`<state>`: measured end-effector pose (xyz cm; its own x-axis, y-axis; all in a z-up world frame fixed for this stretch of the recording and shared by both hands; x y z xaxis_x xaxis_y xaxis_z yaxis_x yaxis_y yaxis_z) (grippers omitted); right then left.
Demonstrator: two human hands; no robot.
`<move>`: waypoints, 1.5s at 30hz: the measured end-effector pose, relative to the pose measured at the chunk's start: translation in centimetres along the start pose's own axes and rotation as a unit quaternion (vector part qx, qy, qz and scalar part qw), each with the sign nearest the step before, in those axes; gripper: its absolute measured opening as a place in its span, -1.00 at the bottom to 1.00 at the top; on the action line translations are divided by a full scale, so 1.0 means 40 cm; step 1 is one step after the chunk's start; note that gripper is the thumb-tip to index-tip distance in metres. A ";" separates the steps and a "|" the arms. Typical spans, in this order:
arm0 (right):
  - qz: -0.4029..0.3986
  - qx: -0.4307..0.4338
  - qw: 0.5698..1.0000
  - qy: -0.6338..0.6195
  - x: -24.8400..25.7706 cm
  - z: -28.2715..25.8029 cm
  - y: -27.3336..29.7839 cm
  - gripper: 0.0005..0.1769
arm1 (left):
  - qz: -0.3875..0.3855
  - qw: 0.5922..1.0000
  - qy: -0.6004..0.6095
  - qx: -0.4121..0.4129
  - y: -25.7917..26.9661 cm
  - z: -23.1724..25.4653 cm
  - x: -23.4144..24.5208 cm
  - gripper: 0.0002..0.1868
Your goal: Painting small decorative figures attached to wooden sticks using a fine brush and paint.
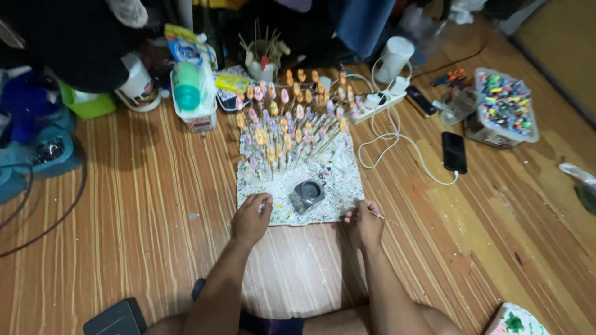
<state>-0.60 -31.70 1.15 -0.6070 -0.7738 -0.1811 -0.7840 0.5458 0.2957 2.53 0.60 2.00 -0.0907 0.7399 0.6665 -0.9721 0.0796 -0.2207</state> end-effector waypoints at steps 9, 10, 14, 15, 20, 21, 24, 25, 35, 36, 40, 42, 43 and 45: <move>-0.053 0.112 0.980 0.158 0.098 -0.257 0.225 -0.78 | 0.045 0.983 -0.014 -0.179 0.072 0.151 0.055 -0.81; -0.073 0.134 0.971 0.182 0.123 -0.269 0.247 -0.76 | 0.029 0.979 -0.007 -0.200 0.080 0.181 0.049 -0.81; -0.079 0.181 0.935 0.295 0.266 -0.289 0.317 -0.74 | -0.057 0.966 0.062 -0.243 0.126 0.316 0.014 -0.76; -0.065 0.181 0.937 0.292 0.291 -0.317 0.363 -0.74 | -0.066 0.963 0.066 -0.253 0.137 0.349 0.001 -0.76; 0.012 0.200 0.900 0.386 0.461 -0.367 0.507 -0.77 | -0.160 0.935 0.169 -0.267 0.201 0.504 -0.100 -0.78; 0.032 0.194 0.903 0.383 0.489 -0.354 0.532 -0.77 | -0.176 0.929 0.173 -0.277 0.212 0.535 -0.122 -0.78; 0.065 0.234 0.902 0.357 0.563 -0.328 0.614 -0.76 | -0.243 0.909 0.199 -0.275 0.244 0.634 -0.183 -0.77; 0.087 0.222 0.902 0.360 0.590 -0.308 0.636 -0.78 | -0.269 0.899 0.209 -0.276 0.253 0.666 -0.198 -0.75; 0.156 0.125 0.922 0.332 0.755 -0.212 0.780 -0.71 | -0.396 0.816 0.246 -0.342 0.395 0.987 -0.283 -0.65; 0.163 0.123 0.922 0.330 0.772 -0.200 0.784 -0.71 | -0.401 0.812 0.247 -0.345 0.406 0.993 -0.305 -0.65; 0.250 0.049 0.926 0.278 0.844 -0.159 0.798 -0.77 | -0.412 0.773 0.243 -0.417 0.437 1.033 -0.341 -0.64; 0.267 0.031 0.926 0.266 0.871 -0.145 0.799 -0.76 | -0.411 0.768 0.234 -0.432 0.443 1.046 -0.339 -0.63; 0.291 0.008 0.921 0.260 0.891 -0.136 0.794 -0.76 | -0.410 0.765 0.239 -0.435 0.441 1.053 -0.337 -0.63; 0.315 -0.013 0.915 0.253 0.927 -0.106 0.777 -0.77 | -0.409 0.762 0.243 -0.440 0.442 1.062 -0.340 -0.63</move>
<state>-46.92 -44.78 7.63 -0.7938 -0.3620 0.4886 -0.2922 0.9317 0.2155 -22.61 -36.42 19.28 0.7656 0.3462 0.5423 -0.1204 0.9051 -0.4078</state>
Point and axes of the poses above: each hand's wrist, its own y-axis away from the middle knuckle, its own x-axis out of the back of the hand, z = x × y, the point moved 5 cm from there along -y, towards the middle knuckle, and after that the axes turned 6 degrees about -z, right-handed, at the moved point
